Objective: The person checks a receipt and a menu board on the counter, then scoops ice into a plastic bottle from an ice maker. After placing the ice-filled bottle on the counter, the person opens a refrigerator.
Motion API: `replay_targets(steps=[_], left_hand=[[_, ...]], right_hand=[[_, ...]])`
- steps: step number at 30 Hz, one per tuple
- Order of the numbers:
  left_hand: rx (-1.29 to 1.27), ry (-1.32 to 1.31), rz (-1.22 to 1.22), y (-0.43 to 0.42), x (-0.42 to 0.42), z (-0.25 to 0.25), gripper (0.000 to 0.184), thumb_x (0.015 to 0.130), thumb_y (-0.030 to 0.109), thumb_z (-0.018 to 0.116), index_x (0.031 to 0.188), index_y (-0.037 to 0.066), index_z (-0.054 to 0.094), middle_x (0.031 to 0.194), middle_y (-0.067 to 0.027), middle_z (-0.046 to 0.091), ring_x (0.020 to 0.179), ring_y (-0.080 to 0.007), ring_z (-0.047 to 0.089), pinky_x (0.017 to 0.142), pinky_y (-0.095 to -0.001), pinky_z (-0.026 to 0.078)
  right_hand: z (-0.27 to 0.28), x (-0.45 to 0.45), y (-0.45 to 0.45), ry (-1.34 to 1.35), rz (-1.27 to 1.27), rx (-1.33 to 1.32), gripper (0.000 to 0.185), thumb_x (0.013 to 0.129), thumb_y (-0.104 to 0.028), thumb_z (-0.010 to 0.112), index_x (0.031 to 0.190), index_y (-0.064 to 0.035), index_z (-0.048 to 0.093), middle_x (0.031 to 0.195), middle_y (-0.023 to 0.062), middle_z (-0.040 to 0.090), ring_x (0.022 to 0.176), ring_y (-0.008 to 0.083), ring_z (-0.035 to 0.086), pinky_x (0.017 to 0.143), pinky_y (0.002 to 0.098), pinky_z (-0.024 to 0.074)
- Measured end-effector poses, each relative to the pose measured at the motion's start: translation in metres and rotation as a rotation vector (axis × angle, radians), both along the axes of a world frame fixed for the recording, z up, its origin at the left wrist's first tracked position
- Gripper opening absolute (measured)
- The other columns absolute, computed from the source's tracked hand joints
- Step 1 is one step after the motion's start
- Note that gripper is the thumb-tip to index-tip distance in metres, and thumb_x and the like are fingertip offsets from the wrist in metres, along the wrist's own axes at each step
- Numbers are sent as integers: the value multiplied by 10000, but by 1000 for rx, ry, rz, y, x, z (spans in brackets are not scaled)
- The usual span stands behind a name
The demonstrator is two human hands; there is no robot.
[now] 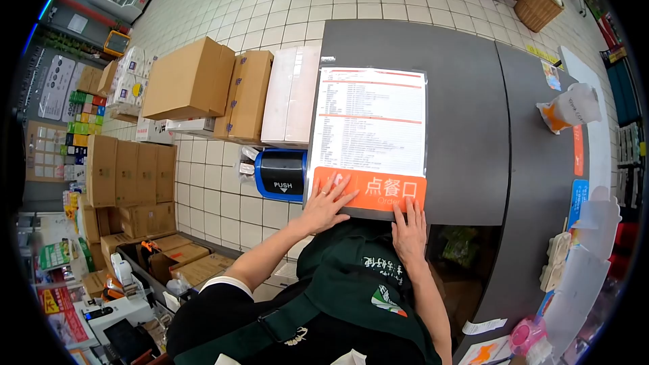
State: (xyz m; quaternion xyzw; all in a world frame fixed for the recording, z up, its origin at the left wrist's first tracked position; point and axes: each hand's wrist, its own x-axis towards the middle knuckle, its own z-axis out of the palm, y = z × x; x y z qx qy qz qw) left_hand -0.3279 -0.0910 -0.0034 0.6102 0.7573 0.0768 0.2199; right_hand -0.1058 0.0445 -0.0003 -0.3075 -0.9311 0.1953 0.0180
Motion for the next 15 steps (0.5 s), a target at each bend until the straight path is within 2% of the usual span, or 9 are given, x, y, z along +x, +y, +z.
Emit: replay_targets(steps=[3,5,7,9,11,12,13,15], left_hand=[[61,42,-50,15,-17,-6,712,782,355,660,1399,262,318,1506,-82,146,1371,-360,140,1047,-614,178],[95,69,-78,33,-32,-10,646,793,307,652,1370,216,377,1479,-112,225,1349,-357,220,1052,-558,237],[251,-46,-16,50,-59,-23,560,808,232,638,1325,158,438,1421,-140,335,1305,-361,314,1044,-472,303],[421,-99,152,58,-80,-19,505,811,170,633,1285,103,472,1358,-167,409,1241,-372,391,1028,-413,335],[451,-122,391,55,-88,4,523,800,138,645,1287,83,461,1348,-193,403,1227,-374,393,1022,-415,338],[404,-89,476,51,-92,5,639,764,169,692,1326,68,403,1365,-237,352,1233,-396,363,1024,-429,330],[400,-92,477,44,-90,4,639,764,169,692,1326,68,403,1365,-237,352,1233,-396,363,1024,-429,330],[234,-75,627,28,-81,1,808,715,226,745,1379,70,313,1379,-279,291,1237,-447,327,1029,-463,314]], right_hand=[[4,-5,4,-31,-18,-37,582,803,-161,626,1344,-123,414,1454,135,271,1339,335,255,1062,480,268],[4,-15,17,-42,-12,-24,574,806,-166,625,1339,-114,417,1452,139,272,1335,340,260,1061,488,265],[2,-23,35,-55,7,-5,571,807,-170,626,1336,-111,419,1451,140,272,1333,342,263,1061,484,270],[-1,-31,50,-61,24,22,569,808,-174,627,1334,-107,420,1451,141,271,1330,343,267,1061,479,274],[-3,-34,58,-28,34,-11,571,802,-174,635,1328,-103,423,1449,141,274,1330,348,265,1061,465,285],[-4,-35,58,4,29,-51,582,795,-167,643,1330,-104,422,1451,139,270,1334,349,258,1067,452,288],[-4,-33,55,0,29,-55,582,795,-167,643,1330,-104,422,1451,139,270,1334,349,258,1067,452,288],[-1,-32,48,-13,28,-81,590,799,-128,628,1343,-88,401,1458,147,246,1336,367,234,1075,444,273]])
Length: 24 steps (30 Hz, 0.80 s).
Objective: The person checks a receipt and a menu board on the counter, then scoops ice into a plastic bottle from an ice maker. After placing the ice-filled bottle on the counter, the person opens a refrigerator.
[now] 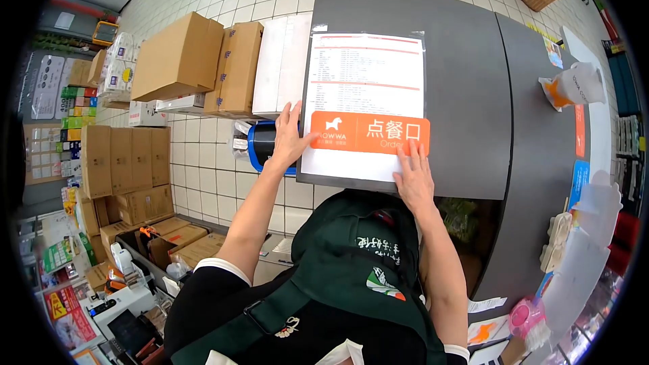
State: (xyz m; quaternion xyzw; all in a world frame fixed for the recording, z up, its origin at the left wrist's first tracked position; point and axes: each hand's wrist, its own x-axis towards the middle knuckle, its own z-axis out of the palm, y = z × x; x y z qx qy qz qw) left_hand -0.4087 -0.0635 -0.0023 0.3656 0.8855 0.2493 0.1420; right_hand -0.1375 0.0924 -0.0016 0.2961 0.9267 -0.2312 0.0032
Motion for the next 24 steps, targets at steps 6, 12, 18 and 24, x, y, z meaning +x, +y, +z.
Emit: replay_targets(steps=[6,12,18,24], left_hand=[[-19,-153,81,-44,34,-34,1009,675,334,779,1426,42,172,1410,-297,221,1251,-465,290,1021,-482,296],[-33,-178,92,-45,38,-22,1137,577,404,825,1430,50,164,1413,-269,235,1263,-432,293,1024,-463,311],[-65,-148,97,-41,41,-19,1123,558,418,827,1415,44,206,1363,-170,360,1188,-359,414,954,-432,398],[328,-562,414,-53,21,-55,671,800,274,692,1327,-15,395,1143,-149,568,1005,-214,566,848,-318,461]], right_hand=[[-9,10,-11,-30,-17,83,716,764,-251,681,1390,-168,343,1483,96,212,1356,318,219,1081,459,263],[-11,8,-1,-43,-30,102,740,740,-319,686,1387,-190,351,1485,76,216,1359,300,220,1084,468,248],[-9,7,4,-6,-21,117,714,740,-334,682,1371,-191,379,1477,88,234,1360,298,217,1084,469,245],[-18,12,-3,45,-27,127,599,787,-194,655,1333,-129,419,1449,122,280,1337,316,264,1075,427,275]])
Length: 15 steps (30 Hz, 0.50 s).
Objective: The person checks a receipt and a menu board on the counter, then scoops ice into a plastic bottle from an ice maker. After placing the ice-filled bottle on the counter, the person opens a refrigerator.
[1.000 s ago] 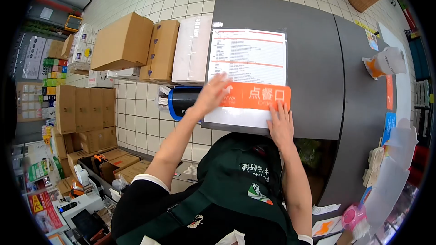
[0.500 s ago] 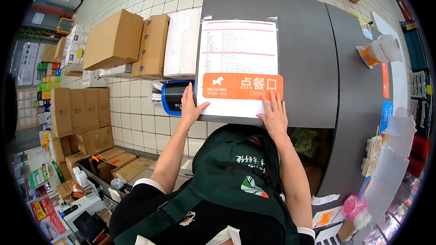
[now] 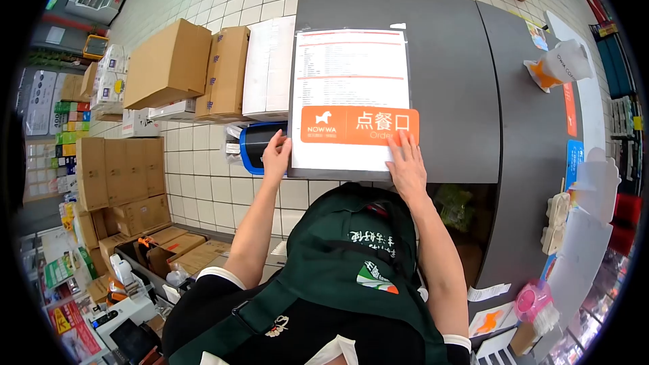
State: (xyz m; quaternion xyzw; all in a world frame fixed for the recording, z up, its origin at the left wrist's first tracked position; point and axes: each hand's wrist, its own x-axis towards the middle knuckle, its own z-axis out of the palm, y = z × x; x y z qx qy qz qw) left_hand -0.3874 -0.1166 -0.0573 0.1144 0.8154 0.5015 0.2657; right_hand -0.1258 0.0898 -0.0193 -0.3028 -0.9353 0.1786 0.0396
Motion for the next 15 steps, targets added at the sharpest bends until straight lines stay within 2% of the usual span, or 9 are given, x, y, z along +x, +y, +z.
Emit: replay_targets(steps=[1,3,4,5,9,11,12,13,15], left_hand=[[142,-53,89,-4,-4,-2,493,858,212,633,1261,-27,478,1029,-99,614,862,-122,583,747,-253,474],[13,-73,-31,-28,-8,-8,389,836,199,659,1141,-22,562,933,-70,629,773,-103,577,684,-236,470],[-69,-61,-154,-42,-8,-11,348,832,203,665,1091,-18,589,890,-57,635,751,-99,575,669,-233,469],[-116,-2,-172,-51,-2,-17,306,819,210,680,1010,-18,607,829,-46,637,721,-101,579,659,-231,471],[-131,-69,-131,-59,36,-6,417,719,304,761,960,-5,618,742,-52,637,654,-113,578,607,-244,457],[-167,6,-59,-57,44,-15,481,680,331,788,976,0,604,720,-47,615,642,-124,576,605,-249,458],[-215,76,-119,-51,51,-2,582,645,363,808,1028,-1,565,746,-72,611,675,-161,590,627,-285,474],[-264,127,-148,-45,59,11,615,634,382,810,1033,-2,542,764,-90,612,695,-185,595,645,-309,479],[-302,189,-178,-38,64,19,648,624,402,813,1037,-3,520,782,-107,613,715,-209,600,663,-333,484]], right_hand=[[1,3,-1,3,5,0,599,787,-194,655,1333,-129,419,1449,122,280,1337,316,264,1075,427,275],[6,13,-5,185,-131,41,496,785,-112,630,1255,-77,472,1333,161,399,1230,333,392,1007,413,347],[6,18,-7,193,-122,39,496,785,-112,630,1255,-77,472,1333,161,399,1230,333,392,1007,413,347],[6,28,-10,216,-241,-1,447,785,-99,627,1209,-61,489,1234,167,440,1150,334,434,959,416,370],[-7,53,-23,257,-474,-223,349,785,-118,647,1095,-27,514,999,158,487,960,331,488,832,412,412],[0,47,-28,216,-494,-204,363,777,-150,667,1078,-23,509,982,155,489,943,332,489,814,408,415],[4,43,-29,165,-514,-193,383,768,-182,688,1061,-18,504,966,152,492,926,333,489,796,405,419],[-1,39,-30,165,-511,-77,455,717,-247,740,1026,-24,491,942,144,497,888,326,490,766,401,421],[-2,33,-29,148,-521,-54,471,701,-262,752,1012,-29,486,937,142,498,883,325,492,762,405,421]])
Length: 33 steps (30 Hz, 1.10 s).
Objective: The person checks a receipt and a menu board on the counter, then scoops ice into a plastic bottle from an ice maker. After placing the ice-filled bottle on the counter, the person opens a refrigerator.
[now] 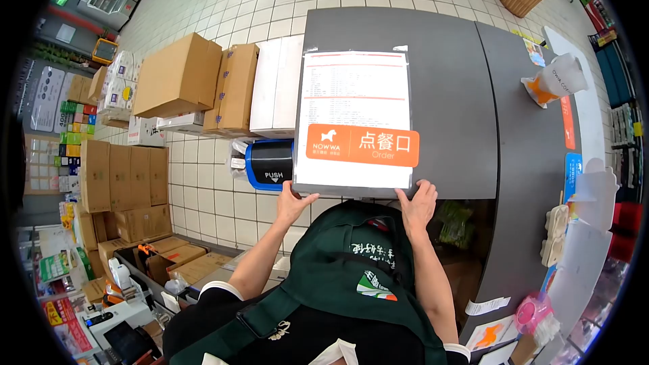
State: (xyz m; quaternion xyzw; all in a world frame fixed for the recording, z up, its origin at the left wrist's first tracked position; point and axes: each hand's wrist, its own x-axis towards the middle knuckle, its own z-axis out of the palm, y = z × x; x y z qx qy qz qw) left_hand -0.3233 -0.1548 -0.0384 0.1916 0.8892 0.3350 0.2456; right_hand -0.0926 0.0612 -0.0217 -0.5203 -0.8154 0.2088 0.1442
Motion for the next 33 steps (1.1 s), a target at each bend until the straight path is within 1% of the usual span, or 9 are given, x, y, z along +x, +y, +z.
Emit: replay_targets(steps=[7,10,12,14,18,21,24,29,33], left_hand=[[21,-194,203,0,2,-24,579,648,421,785,957,6,526,860,-159,648,801,-260,624,701,-342,482],[66,-153,278,4,2,-25,532,668,410,765,946,2,565,755,-128,646,679,-227,625,644,-332,476],[72,-143,271,4,0,-27,522,675,403,762,944,1,566,736,-121,643,647,-214,620,627,-328,473],[99,-170,273,5,2,-21,473,701,364,754,933,-3,567,713,-112,637,595,-182,608,579,-313,469],[108,-273,310,9,6,1,374,774,290,714,944,-5,560,740,-90,637,619,-147,606,532,-279,469],[234,-376,340,1,8,-8,405,806,284,688,1070,19,534,812,-85,642,677,-140,612,550,-256,466],[278,-608,275,-15,11,-5,609,833,314,655,1339,112,383,864,-75,644,714,-134,609,604,-235,451],[243,-616,258,-24,7,-7,614,817,363,667,1317,96,430,832,-61,633,705,-118,589,598,-248,446],[120,-223,123,-14,-12,-19,532,778,377,698,1171,47,559,715,-48,570,628,-128,533,570,-276,423]], right_hand=[[6,-4,9,-83,54,-65,486,665,-289,773,967,-61,467,923,114,500,884,313,507,737,422,429],[14,-13,17,-178,106,-83,519,671,-273,770,1046,-65,476,1021,119,500,957,311,503,784,426,420],[17,-24,26,-54,315,159,631,674,-233,768,1198,-76,454,1208,137,456,1120,328,448,901,430,386],[16,-39,32,-51,468,97,741,707,-272,739,1333,-98,385,1384,162,335,1280,360,309,1029,437,300],[-6,-44,20,-151,636,137,743,769,-427,648,1383,-132,352,1467,167,221,1346,378,206,1080,491,221],[9,-25,-17,-137,761,72,720,778,-391,656,1375,-124,356,1464,187,209,1342,390,206,1084,480,223],[13,-8,-41,-144,705,78,693,761,-346,682,1355,-139,392,1462,163,232,1338,379,227,1076,485,240],[12,-8,-44,-119,640,44,586,777,-285,675,1302,-145,457,1461,140,245,1333,371,244,1078,478,247],[12,-11,-44,-108,600,27,550,788,-248,667,1294,-165,467,1457,121,261,1331,359,256,1078,473,249]])
